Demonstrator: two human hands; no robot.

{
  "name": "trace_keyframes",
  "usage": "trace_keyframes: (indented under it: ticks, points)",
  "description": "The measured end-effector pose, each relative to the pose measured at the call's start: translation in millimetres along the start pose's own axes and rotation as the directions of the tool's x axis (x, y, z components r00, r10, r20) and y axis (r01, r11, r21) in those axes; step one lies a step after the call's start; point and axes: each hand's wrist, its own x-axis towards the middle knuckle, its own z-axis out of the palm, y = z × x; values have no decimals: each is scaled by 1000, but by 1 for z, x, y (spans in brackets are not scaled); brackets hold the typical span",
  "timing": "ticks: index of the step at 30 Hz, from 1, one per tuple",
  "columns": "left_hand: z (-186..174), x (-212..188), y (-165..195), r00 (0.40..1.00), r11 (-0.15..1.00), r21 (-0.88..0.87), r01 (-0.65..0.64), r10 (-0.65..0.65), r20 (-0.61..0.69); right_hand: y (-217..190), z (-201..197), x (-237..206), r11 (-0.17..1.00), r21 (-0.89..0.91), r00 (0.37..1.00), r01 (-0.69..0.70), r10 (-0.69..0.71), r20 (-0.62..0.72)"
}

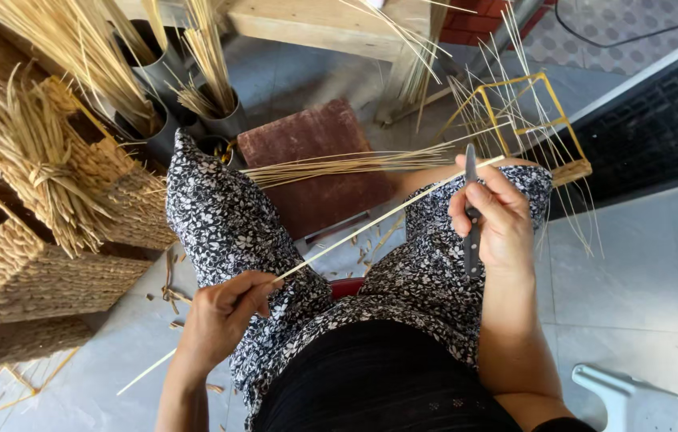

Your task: The person sits on a low stool and uses a small knife to split and shave thin bamboo strips, drawing each strip across the blade to trim it thin. Finished strips are laid onto a growing bundle across the lap, and shavings fall to the floor.

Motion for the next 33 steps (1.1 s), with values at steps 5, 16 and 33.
trace_keyframes:
  ticks: [5,16,33]
  points:
    - [0,0,0,997,993,-90,-71,72,7,-4,-18,1,999,49,998,21,-19,-57]
    - [-5,1,3,999,995,-88,-50,50,-4,-19,-47,6,975,149,976,163,-137,-169]
    - [24,27,49,995,969,-245,44,-21,96,50,99,-21,923,-251,817,-293,378,436]
